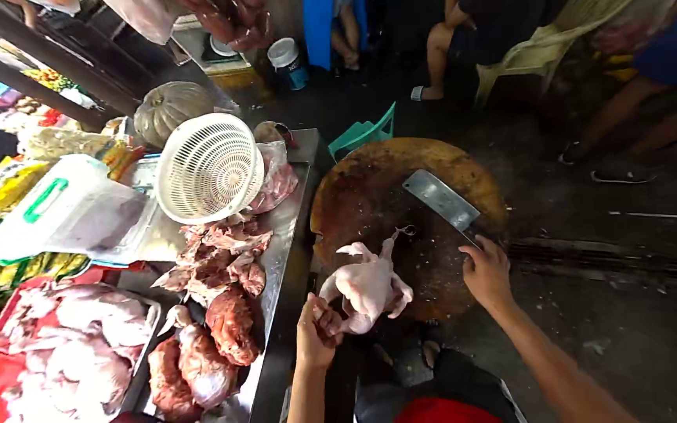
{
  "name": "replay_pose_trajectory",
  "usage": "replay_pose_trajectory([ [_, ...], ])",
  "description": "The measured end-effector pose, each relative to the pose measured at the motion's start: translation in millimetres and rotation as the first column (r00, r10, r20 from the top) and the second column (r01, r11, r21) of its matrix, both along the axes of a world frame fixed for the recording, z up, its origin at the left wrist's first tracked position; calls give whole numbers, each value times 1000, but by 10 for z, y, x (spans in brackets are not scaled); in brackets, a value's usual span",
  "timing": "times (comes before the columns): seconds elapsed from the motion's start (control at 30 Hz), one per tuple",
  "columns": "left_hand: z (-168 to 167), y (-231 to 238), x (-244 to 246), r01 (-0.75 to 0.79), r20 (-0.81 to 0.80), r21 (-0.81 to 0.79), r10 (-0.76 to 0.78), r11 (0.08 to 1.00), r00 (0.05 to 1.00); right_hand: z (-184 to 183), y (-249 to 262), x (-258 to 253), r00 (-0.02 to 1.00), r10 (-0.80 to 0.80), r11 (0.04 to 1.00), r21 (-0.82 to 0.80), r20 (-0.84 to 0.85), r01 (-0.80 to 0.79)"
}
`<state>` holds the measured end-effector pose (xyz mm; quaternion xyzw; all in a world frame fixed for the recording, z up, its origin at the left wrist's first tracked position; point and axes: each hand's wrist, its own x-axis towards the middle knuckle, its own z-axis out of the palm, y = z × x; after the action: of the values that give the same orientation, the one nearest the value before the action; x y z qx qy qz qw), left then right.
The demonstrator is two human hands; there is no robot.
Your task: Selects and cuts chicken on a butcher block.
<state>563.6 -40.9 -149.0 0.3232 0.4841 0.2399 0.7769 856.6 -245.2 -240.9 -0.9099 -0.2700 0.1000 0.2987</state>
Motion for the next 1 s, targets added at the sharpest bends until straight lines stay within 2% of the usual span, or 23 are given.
replay_pose_trajectory([
  [0.07, 84, -113, -142, 29, -47, 54, -27, 998, 999, -81, 50, 112, 1000, -14, 994, -107, -18, 12],
  [0.17, 134, -162, -163, -58, -23, 67, 59, 996, 998, -163, 187, 414, 998, 36, 957, -284, -53, -50],
  [0.27, 124, -190, -117, -160, 21, 26, 160, 987, 987, -21, 320, 569, 983, 29, 917, -386, -183, -99],
  [0.33, 120, -173, -97, -177, 31, 11, 177, 984, 984, 164, 312, 511, 954, 3, 945, -310, -301, -101],
  [0.4, 118, -117, -92, -190, 31, 13, 190, 982, 981, 394, 223, 318, 919, 55, 987, -120, -391, -110],
  [0.5, 95, -15, -81, -178, 12, 32, 178, 983, 984, 724, 47, -188, 931, 193, 979, 124, -310, -162],
  [0.57, 102, 28, -52, -174, -1, 35, 174, 984, 985, 702, -44, -512, 948, 235, 963, 184, -213, -197],
  [0.6, 102, 42, -39, -178, 3, 32, 178, 983, 984, 619, -86, -613, 953, 249, 965, 131, -175, -228],
  [0.63, 106, 55, -35, -183, 9, 30, 182, 983, 983, 537, -118, -655, 948, 265, 963, -2, -177, -270],
  [0.67, 113, 63, -41, -189, 18, 30, 189, 981, 982, 477, -123, -632, 925, 274, 918, -217, -262, -333],
  [0.7, 119, 52, -58, -200, 18, 32, 200, 979, 980, 418, -105, -576, 897, 254, 823, -406, -361, -397],
  [0.73, 129, 17, -94, -212, 10, 36, 212, 977, 977, 360, -116, -545, 885, 227, 762, -492, -406, -420],
  [0.8, 161, -52, -151, -240, 11, 72, 240, 968, 971, 365, -154, -499, 901, 192, 769, -511, -389, -384],
  [0.9, 206, -201, -233, -280, -9, 128, 284, 951, 959, 296, -362, -525, 941, 113, 871, -423, -319, -248],
  [1.0, 200, -204, -285, -323, -62, 165, 336, 932, 940, 92, -470, -457, 954, 63, 925, -342, -293, -166],
])
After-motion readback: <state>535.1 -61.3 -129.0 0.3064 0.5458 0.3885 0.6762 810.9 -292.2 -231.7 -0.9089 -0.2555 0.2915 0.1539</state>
